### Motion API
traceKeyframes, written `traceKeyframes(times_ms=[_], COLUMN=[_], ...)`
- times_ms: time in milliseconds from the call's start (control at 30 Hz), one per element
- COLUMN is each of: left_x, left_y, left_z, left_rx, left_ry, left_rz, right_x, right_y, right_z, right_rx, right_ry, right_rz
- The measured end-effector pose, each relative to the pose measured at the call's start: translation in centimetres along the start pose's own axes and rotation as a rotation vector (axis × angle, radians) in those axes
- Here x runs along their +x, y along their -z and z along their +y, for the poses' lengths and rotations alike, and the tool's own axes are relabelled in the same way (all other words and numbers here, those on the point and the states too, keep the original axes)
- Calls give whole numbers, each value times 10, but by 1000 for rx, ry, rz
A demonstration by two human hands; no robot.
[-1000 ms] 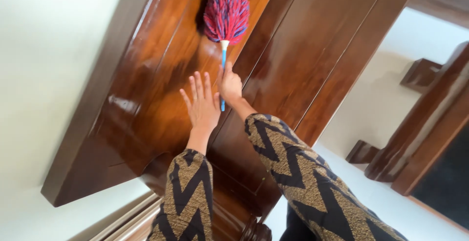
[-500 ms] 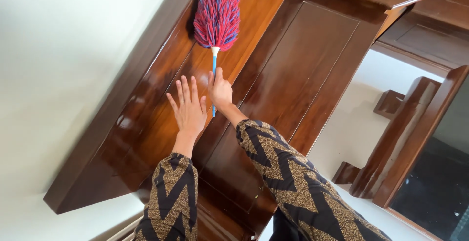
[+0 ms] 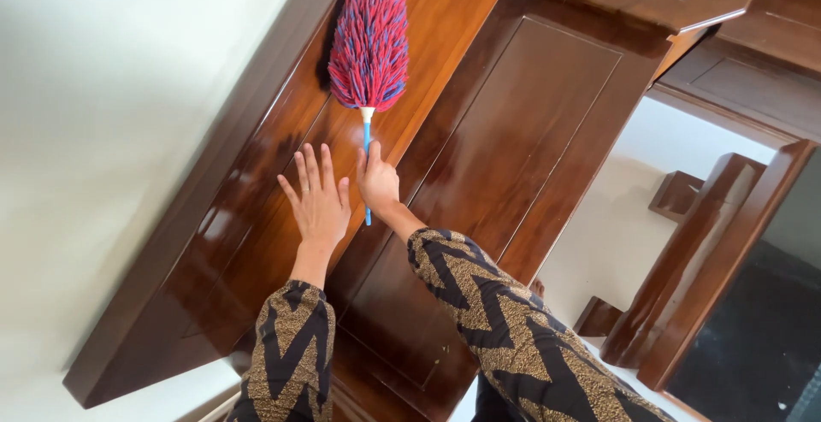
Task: The person cleans wooden furniture by wiping the flat surfaces and curved edges with a duster while stabilizing the piece with their other hand.
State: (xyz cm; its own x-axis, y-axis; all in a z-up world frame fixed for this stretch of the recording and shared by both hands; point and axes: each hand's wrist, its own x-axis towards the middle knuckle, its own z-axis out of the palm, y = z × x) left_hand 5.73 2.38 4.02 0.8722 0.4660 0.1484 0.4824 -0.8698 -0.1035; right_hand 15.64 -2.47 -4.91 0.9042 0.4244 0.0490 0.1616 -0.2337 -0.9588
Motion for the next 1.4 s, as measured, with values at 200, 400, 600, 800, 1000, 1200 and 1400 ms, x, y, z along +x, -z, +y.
traceKeyframes(times_ms=[200,400,600,800,1000,1200,1400], left_x=[20,32,36,41,38,34,30], left_y=[-22,-57,-99,-132,-156,-172,-187], left_z=[31,72,83,86,91,96,100], left_rx=[5,-20,5,-9,-31,-32,-55], left_ry=[40,78,93,77,64,41,38], left_rz=[-66,-118,-204,-254,-319,-333,-354], right_x=[28,45,47,48,45,36,37], right_y=[10,16,7,-7,-12,-20,-20], right_z=[33,76,124,167,198,228,249], right_rx=[-41,-29,-4,-22,-27,-75,-143], right_ry=[-32,-73,-111,-178,-284,-305,-347], right_rz=[-29,-88,-123,-110,-143,-155,-167])
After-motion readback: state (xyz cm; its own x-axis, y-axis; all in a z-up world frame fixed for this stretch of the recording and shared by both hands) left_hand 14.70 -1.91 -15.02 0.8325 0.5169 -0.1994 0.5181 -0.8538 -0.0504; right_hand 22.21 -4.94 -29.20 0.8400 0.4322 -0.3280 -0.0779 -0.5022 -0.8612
